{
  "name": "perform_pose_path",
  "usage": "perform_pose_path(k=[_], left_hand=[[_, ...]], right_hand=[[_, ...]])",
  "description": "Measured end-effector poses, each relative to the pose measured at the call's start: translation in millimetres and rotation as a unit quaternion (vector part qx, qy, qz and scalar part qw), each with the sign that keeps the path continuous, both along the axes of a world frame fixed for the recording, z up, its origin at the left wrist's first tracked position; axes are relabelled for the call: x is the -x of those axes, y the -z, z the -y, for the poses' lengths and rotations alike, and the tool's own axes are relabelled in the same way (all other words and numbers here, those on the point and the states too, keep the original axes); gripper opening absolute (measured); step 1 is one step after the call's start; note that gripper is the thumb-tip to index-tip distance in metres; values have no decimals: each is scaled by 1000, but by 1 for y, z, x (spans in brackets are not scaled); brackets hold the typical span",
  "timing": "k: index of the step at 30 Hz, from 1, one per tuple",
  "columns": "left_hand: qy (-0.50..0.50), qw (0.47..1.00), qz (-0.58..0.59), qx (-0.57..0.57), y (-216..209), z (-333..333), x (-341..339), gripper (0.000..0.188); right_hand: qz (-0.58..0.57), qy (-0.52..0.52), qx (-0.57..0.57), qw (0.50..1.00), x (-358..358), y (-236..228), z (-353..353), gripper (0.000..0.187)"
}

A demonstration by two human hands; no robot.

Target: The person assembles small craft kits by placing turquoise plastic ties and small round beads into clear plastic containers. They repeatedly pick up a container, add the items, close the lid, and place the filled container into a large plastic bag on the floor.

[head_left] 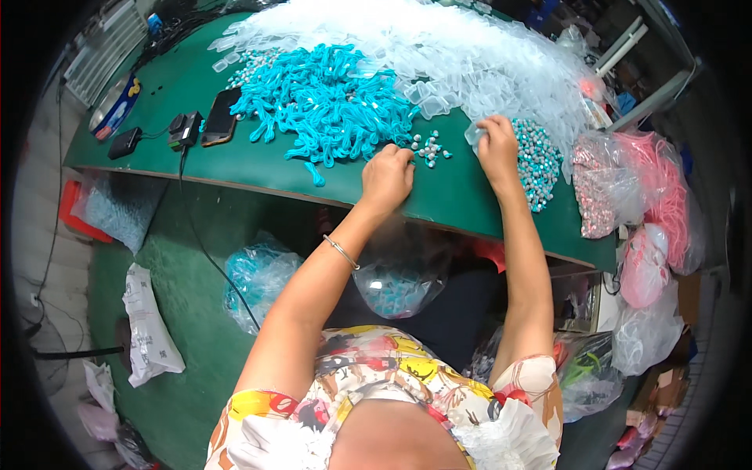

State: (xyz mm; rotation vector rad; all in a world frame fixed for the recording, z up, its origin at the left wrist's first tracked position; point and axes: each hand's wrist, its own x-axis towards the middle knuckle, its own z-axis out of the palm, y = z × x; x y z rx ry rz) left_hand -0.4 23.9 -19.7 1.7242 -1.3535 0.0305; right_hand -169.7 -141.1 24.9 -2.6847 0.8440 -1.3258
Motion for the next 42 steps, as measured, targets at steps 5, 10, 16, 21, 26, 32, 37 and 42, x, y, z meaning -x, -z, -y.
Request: perform_pose_path(k=[5, 10, 16, 21, 26, 32, 37, 42], left_hand=[[26, 1000, -10, -2, -1, 0, 1, 12], [43, 999, 9, -25, -7, 0, 1, 14], [63, 997, 40, 8, -3, -3, -2, 15], [94, 995, 7, 15, -4, -3, -2, 14], [147, 986, -80, 18, -10, -7, 7, 13], [200, 970, -133, 23, -17, -11, 30, 14], [186, 982, -38, 6, -20, -11, 41, 14], [170, 983, 16, -59, -21, -11, 50, 23]], right_hand=[[92, 58, -122, 987, 37, 26, -70, 16], [59, 87, -181, 978, 30, 36, -108, 15], [73, 80, -170, 979, 32, 29, -105, 12], [-76, 217, -6, 973, 59, 8, -61, 10], [-230, 237, 45, 943, 60, 16, -31, 9], [-190, 113, 43, 974, 57, -1, -46, 5], [-143, -74, 35, 986, 56, -19, -99, 10], [-150, -117, -18, 982, 57, 0, -102, 11]])
